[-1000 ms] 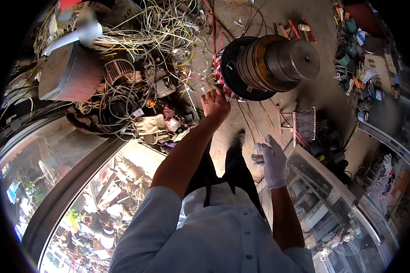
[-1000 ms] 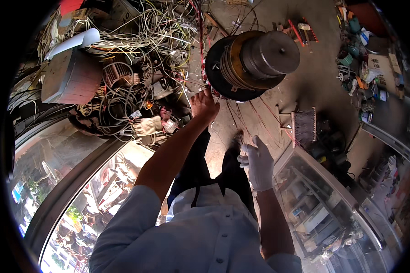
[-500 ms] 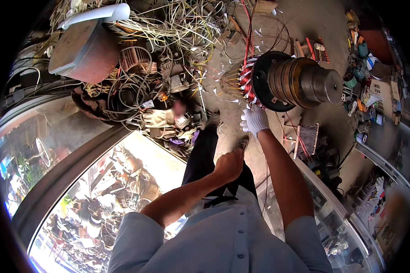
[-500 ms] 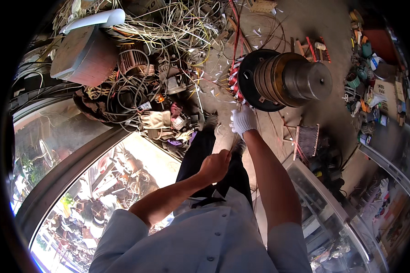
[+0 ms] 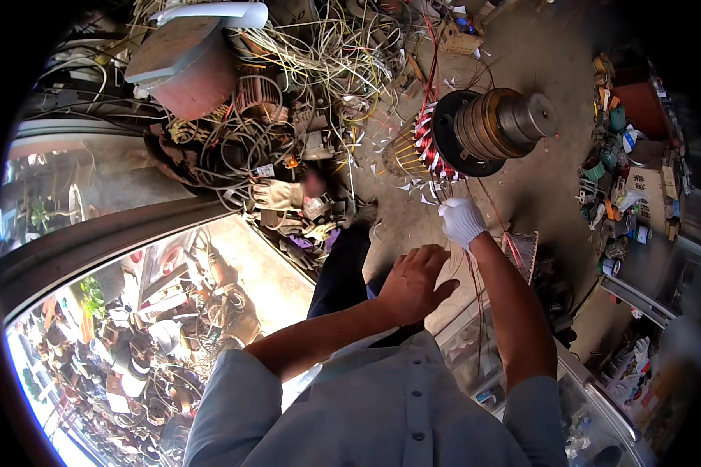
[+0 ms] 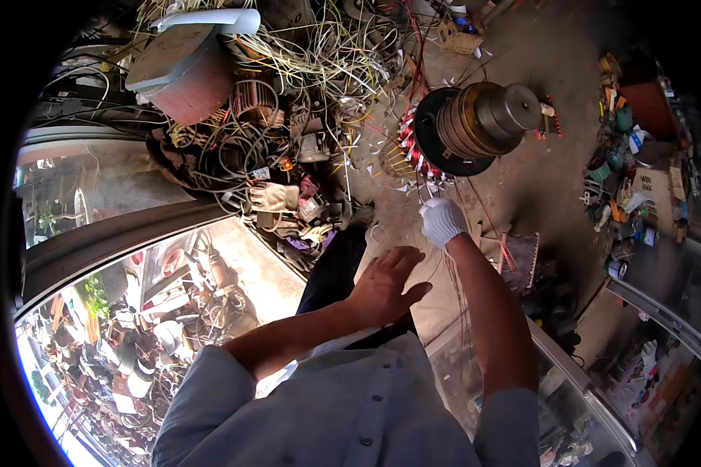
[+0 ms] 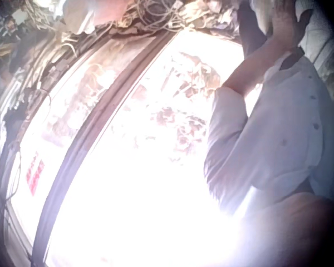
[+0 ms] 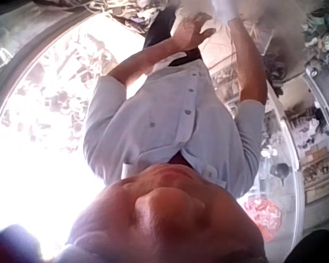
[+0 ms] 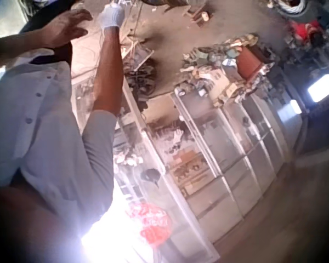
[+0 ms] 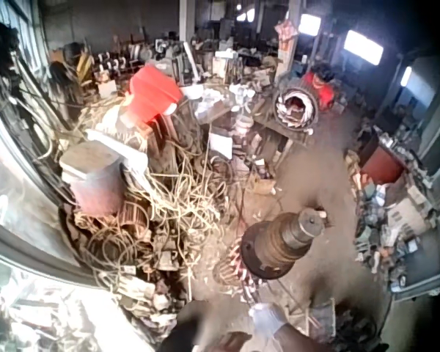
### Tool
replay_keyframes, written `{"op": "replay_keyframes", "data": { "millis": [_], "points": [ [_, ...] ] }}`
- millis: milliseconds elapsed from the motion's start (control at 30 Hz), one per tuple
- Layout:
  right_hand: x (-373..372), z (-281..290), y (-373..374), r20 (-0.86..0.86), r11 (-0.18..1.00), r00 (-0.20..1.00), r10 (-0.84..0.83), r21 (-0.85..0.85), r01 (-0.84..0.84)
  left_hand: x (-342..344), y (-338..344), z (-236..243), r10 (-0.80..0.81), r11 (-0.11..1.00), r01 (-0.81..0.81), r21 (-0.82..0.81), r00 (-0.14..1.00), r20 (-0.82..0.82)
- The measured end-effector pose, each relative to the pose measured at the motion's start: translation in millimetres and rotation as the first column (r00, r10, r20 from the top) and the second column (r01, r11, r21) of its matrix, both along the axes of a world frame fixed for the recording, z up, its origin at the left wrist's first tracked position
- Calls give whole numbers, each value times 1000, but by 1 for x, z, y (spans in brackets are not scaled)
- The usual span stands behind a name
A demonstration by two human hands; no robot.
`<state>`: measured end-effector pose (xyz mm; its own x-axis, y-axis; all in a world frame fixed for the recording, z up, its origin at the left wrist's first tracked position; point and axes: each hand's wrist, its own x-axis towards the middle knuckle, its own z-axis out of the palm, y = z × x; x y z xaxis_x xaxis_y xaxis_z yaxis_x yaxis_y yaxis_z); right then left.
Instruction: The person sits on the floor and uses a wooden mallet to strike a metal bar against the coils of a motor stator, while also handling and organizing wires by hand.
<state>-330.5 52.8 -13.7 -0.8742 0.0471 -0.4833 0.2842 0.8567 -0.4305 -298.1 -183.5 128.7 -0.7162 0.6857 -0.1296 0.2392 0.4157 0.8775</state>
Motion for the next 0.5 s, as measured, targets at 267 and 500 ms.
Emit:
{"op": "replay_keyframes", "data": {
  "millis": [267,500],
  "points": [
    [130,161,-35,104,824,899,-426,-365,432,11,43,-57,270,905,-421,-61,457,847],
    [242,253,-47,48,877,938,-342,-342,337,2,121,-114,365,643,-735,-214,49,930]
  ]
}}
